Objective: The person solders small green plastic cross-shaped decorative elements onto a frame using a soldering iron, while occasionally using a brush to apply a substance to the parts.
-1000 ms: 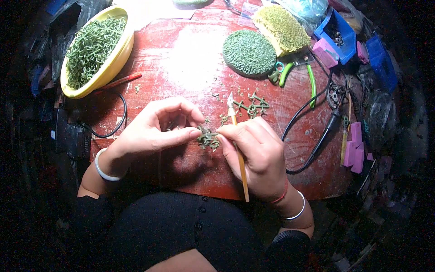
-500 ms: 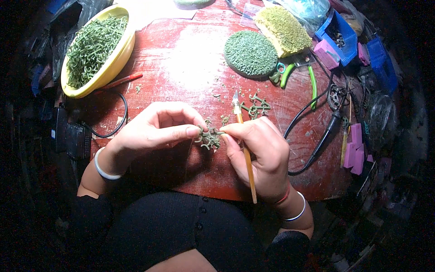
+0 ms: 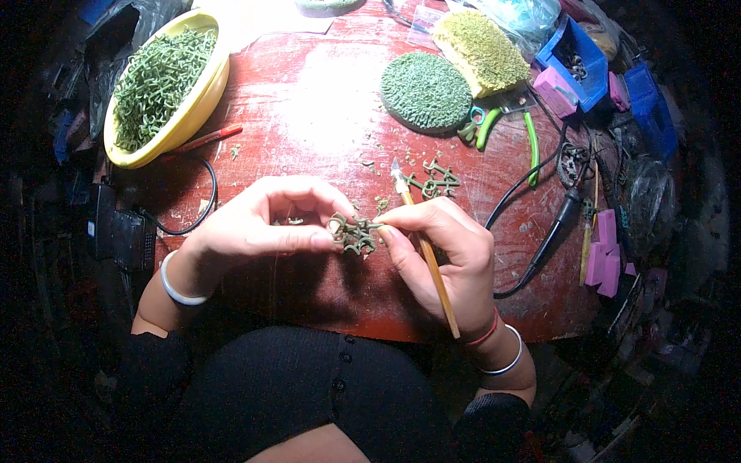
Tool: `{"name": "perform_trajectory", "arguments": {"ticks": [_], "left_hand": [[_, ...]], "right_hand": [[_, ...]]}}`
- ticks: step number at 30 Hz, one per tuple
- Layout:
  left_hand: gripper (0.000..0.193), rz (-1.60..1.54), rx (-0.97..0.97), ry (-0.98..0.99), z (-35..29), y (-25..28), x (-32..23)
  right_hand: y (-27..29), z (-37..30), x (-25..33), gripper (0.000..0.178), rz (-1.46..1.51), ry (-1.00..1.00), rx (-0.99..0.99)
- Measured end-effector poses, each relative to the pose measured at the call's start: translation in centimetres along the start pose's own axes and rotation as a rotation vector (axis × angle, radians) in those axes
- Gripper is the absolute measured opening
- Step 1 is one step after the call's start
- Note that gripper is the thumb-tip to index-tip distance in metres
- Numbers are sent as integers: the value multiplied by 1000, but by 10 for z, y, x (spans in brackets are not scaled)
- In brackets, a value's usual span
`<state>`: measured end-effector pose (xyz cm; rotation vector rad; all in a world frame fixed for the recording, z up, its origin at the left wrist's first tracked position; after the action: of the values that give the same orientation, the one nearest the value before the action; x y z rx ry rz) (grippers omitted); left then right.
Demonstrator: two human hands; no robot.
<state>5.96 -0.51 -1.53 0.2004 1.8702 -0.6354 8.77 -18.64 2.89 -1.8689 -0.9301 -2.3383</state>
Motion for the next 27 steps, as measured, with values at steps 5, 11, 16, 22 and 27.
{"name": "perform_trajectory", "arguments": {"ticks": [5, 11, 16, 22, 27], "left_hand": [[41, 76, 69, -139, 2, -5, -4], [39, 42, -7, -200, 4, -1, 3], [41, -19, -19, -176, 4, 0, 2], [42, 24, 10, -200, 5, -2, 4], [37, 27, 2, -209, 5, -2, 5]], "right_hand": [[-2, -2, -5, 13, 107, -56, -12], [-6, -1, -8, 12, 156, -105, -13], [-8, -1, -10, 10, 136, -140, 3], [-9, 0, -6, 11, 93, -56, 24], [-6, -1, -4, 11, 56, -2, 8]]}}
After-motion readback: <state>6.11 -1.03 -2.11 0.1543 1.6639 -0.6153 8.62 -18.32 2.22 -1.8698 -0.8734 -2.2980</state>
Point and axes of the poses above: each hand's wrist, its own z-axis towards the middle knuckle, its own y-axis out of the back of the hand, x = y × z, the point moved 7 cm from there along z, towards the middle knuckle, and after that the axes turned 5 degrees about -y, right-handed, at the moved point
